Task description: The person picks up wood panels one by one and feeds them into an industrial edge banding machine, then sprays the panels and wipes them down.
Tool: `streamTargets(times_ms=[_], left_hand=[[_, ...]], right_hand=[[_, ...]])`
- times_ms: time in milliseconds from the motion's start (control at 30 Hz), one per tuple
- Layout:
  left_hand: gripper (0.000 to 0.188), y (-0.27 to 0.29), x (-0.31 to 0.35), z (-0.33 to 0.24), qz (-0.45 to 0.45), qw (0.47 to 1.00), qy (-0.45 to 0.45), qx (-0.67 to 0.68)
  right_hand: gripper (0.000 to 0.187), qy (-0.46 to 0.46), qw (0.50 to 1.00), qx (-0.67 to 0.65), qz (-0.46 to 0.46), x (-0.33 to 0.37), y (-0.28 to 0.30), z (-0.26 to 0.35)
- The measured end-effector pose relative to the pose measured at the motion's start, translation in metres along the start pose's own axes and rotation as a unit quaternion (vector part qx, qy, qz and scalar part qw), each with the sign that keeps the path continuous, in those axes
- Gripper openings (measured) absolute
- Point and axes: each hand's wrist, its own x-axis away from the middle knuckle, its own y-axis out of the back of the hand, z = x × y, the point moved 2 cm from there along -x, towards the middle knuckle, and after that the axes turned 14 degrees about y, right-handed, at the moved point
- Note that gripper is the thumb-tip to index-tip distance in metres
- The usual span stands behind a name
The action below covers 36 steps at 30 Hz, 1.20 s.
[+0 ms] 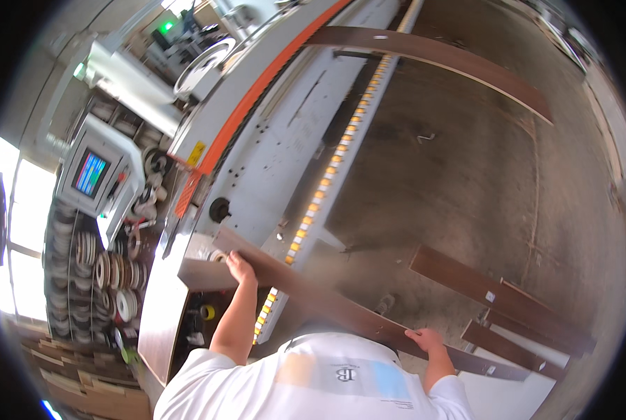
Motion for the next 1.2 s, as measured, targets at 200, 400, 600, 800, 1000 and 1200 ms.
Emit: streamTargets(times_ms=[200, 400, 600, 800, 1000, 1200], left_hand=[[0.061, -0.034, -0.029, -0.026, 0.025, 0.999, 0.008, 0.019], [0.068, -0.063, -0.070, -0.061, 0.062, 0.993, 0.040, 0.096], [0.070, -0.075, -0.132, -0.060, 0.099, 0.984, 0.060, 0.135], [0.072, -0.070, -0.179, -0.068, 0.125, 0.979, 0.070, 0.145], [0.074, -0.078, -0.212, -0.052, 0.115, 0.977, 0.044, 0.174], [0.074, -0.081, -0.218, -0.054, 0.126, 0.969, 0.070, 0.198]], right_hand=[[0.069, 0.036, 0.993, 0.027, -0.112, -0.016, 0.022, 0.042], [0.068, 0.007, 0.990, 0.079, -0.118, -0.047, 0.053, 0.124], [0.070, -0.010, 0.992, 0.092, -0.083, -0.086, 0.074, 0.215], [0.073, -0.017, 0.992, 0.114, -0.046, -0.115, 0.082, 0.274], [0.075, -0.010, 0.992, 0.122, -0.027, -0.132, 0.090, 0.306], [0.075, -0.024, 0.994, 0.107, 0.012, -0.141, 0.093, 0.320]])
